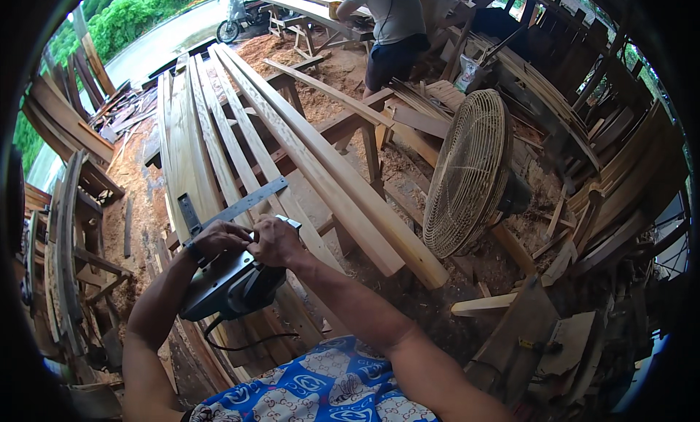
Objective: The person uses a square ruler to check the alignment of an electric planer blade and adjusts it with a small hex key on a workbench.
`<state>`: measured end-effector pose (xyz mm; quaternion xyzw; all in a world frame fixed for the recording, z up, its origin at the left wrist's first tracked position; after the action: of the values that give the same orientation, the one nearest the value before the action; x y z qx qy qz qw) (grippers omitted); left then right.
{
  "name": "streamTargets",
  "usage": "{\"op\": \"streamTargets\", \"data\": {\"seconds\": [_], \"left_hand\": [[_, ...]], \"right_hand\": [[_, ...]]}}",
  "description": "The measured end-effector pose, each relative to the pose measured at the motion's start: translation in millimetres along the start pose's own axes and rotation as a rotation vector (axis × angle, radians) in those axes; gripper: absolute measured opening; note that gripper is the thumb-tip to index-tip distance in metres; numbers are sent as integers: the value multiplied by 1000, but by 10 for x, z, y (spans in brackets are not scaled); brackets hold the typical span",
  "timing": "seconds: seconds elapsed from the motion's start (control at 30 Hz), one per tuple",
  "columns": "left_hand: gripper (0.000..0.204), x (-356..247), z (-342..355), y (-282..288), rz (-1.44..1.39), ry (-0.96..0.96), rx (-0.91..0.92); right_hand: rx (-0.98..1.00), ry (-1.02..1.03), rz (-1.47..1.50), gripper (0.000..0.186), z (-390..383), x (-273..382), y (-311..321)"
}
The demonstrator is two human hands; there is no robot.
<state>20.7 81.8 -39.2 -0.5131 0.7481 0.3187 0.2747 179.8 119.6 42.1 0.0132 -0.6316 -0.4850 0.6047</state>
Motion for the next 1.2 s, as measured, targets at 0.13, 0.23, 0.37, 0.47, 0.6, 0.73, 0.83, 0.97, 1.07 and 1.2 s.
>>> {"op": "streamTargets", "data": {"seconds": [0.13, 0.23, 0.37, 0.47, 0.6, 0.73, 0.83, 0.97, 1.07, 1.2], "left_hand": [[25, -140, -64, -51, -19, -92, 35], [25, -84, -26, -15, 33, -35, -16], [29, -163, -52, -19, 29, -143, 31], [26, -121, -51, -23, -32, -87, 41], [25, -78, -39, 39, 50, -1, -70], [27, -180, -64, -14, 51, -127, 12], [26, -149, -39, -27, -29, -129, 24], [22, -177, -25, 36, 141, -120, -96], [23, -193, -70, 6, 64, -116, -24], [25, -218, -75, -30, -27, -160, 25]], "right_hand": [[-5, 24, -50, 31, 10, 12, 3], [-12, 32, -52, 31, 23, -9, -18], [-61, 41, -73, 28, 29, -20, -1], [-83, 59, -64, 30, 33, 2, 10], [-1, 4, -72, 34, 37, -45, -46], [-24, 23, -27, 33, 43, -28, -30], [-34, 40, -26, 31, 35, -9, -28], [-55, 36, -40, 30, 22, 6, 12], [-9, 36, -20, 31, 28, 17, -4], [28, -9, -50, 31, 18, -12, -31]]}}
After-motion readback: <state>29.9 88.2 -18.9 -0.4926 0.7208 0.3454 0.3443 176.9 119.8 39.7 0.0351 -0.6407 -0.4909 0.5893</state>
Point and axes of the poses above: each hand's wrist, its own z-axis towards the middle knuckle, its own y-axis out of the back of the hand, x = y × z, the point moved 10 cm from there along z, towards the middle knuckle, and after that the axes turned 10 degrees about y, right-handed, at the moved point
